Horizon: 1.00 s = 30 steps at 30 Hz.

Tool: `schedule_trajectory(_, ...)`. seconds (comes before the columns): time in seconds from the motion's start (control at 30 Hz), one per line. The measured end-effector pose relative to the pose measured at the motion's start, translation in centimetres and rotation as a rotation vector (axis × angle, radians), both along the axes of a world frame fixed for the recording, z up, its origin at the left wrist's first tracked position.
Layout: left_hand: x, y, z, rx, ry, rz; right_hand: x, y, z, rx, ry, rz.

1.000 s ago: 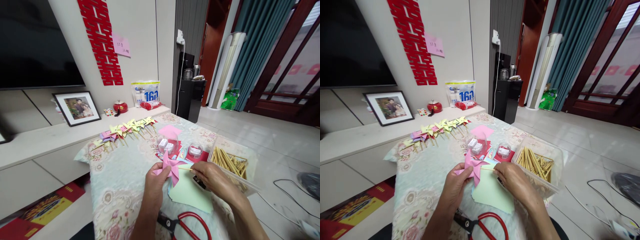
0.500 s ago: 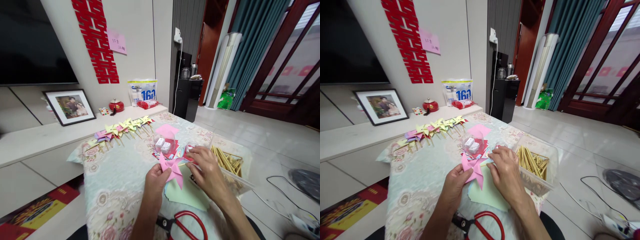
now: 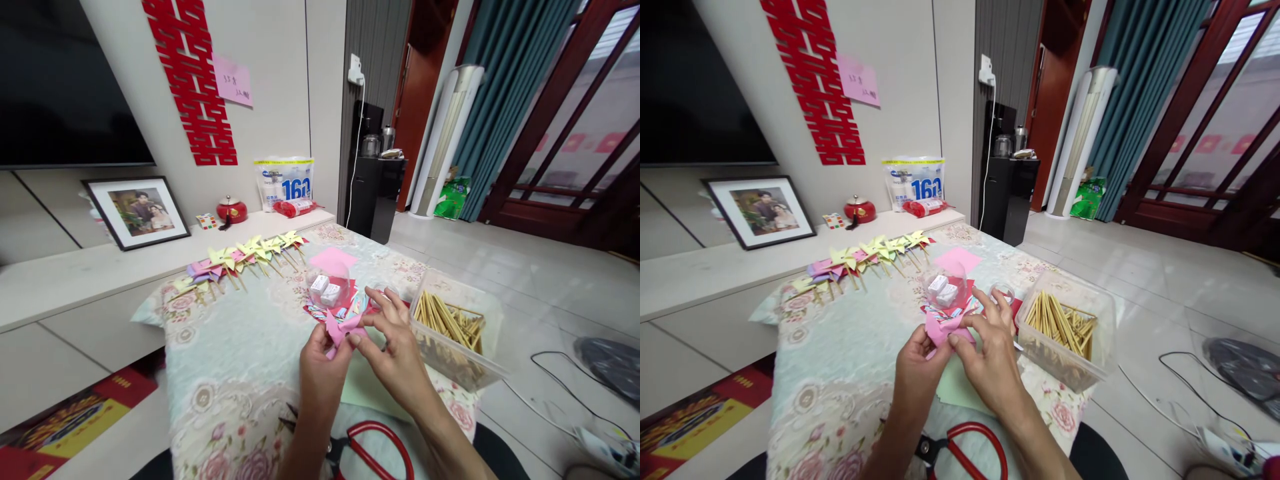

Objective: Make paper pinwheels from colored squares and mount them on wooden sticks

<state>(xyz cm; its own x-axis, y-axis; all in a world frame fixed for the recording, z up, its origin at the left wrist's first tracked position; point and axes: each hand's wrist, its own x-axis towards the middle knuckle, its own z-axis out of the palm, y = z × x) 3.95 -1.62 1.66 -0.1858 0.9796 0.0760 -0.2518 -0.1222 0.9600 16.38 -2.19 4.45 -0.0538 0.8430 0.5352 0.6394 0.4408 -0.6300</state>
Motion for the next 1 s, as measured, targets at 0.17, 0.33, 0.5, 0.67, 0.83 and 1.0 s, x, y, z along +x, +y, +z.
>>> schedule_trajectory(0.17,-0.5,0.0,-0.8,0.061,0.195,0.13,0.0,-0.1,0.1,0.038,0.066,-0.023)
schedule_trajectory(0.33,-0.7,0.1,-1.2,0.059,0.235,0.164,0.3,-0.1,0.5,-0.062,0.189,0.057)
schedule_trajectory(0.5,-0.7,-0.3,-0.7,0.1,0.399,0.2,0.1,0.1,0.3,-0.393,0.541,0.226)
schedule_trajectory(0.67,-0.7,-0.6,-0.7,0.215,0.616,0.262,-0.3,0.6,0.0,-0.503,0.719,0.288)
schedule_trajectory(0.83,-0.7,-0.6,-0.6,0.336,0.75,0.307,-0.4,0.9,-0.2,-0.528,0.742,0.263)
schedule_trajectory(1.0,-0.6,-0.7,-0.5,0.415,0.797,0.338,-0.4,0.9,-0.2,-0.52,0.754,0.261)
